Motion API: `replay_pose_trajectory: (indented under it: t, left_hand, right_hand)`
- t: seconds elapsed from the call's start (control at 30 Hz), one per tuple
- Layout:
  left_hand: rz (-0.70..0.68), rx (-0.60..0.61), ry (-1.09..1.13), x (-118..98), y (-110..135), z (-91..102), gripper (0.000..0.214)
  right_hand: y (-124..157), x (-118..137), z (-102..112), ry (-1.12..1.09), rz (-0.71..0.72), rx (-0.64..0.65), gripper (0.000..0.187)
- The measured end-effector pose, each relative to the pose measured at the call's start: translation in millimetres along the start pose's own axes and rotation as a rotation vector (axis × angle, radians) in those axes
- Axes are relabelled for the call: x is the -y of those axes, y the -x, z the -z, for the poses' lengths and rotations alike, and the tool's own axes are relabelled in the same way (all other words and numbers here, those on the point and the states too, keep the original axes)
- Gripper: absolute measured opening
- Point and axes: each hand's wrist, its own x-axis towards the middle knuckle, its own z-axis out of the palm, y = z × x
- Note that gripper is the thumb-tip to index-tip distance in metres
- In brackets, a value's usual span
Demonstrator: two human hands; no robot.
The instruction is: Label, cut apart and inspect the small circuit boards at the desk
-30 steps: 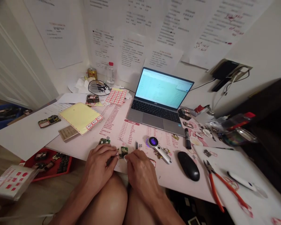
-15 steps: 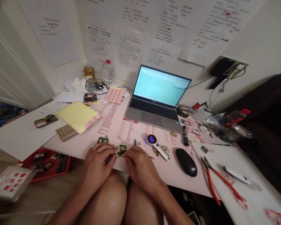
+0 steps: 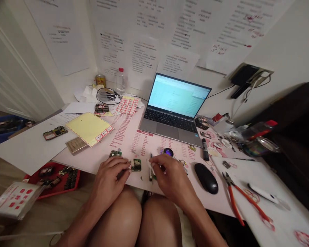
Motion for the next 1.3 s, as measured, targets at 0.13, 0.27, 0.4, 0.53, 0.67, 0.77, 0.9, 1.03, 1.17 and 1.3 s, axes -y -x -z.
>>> replay_pose_trajectory:
  t: [0.13, 0.27, 0.4, 0.53, 0.67, 0.77, 0.9, 1.03, 1.17, 1.3]
  left_hand:
    - [-0.010, -0.203, 0.075, 5.9, 14.1, 10.6, 0.016]
    - [0.074, -0.246, -0.128, 18.0, 22.6, 25.0, 0.028]
    - [0.088, -0.136, -0.239, 28.5, 15.1, 32.2, 0.047]
    - [0.045, 0.058, -0.231, 31.7, 3.9, 40.8, 0.054]
    - [0.014, 0.119, -0.175, 35.0, 1.1, 49.5, 0.052]
    - [0.029, 0.108, -0.152, 39.0, 0.9, 50.8, 0.052]
    - [0.062, 0.083, -0.201, 41.2, -2.0, 50.3, 0.057]
    - [0.035, 0.047, -0.192, 36.6, -6.1, 52.1, 0.021]
    - [0.140, -0.107, -0.262, 33.7, -5.3, 49.8, 0.041]
    - [0.185, -0.271, -0.250, 36.4, 5.3, 47.7, 0.027]
  right_hand:
    - [-3.0, -8.1, -2.7, -0.013, -0.020, -0.107, 0.029]
    - [-6.4, -6.4, -23.3, -0.046, 0.019, -0.091, 0.026]
    - [-23.0, 6.0, -40.4, -0.068, 0.088, 0.010, 0.025]
    - [-45.1, 19.1, -52.0, -0.046, 0.157, 0.079, 0.025]
    - [-51.6, 22.9, -56.1, -0.053, 0.164, 0.032, 0.024]
    - [-45.0, 20.7, -56.1, -0.087, 0.155, -0.001, 0.023]
    - [-34.1, 17.7, -54.1, -0.129, 0.139, -0.022, 0.023]
    - [-28.4, 20.2, -49.3, -0.148, 0.141, -0.081, 0.025]
    - [-25.7, 23.6, -46.8, -0.145, 0.145, -0.106, 0.026]
    - [-23.1, 21.0, -50.6, -0.138, 0.163, -0.040, 0.025]
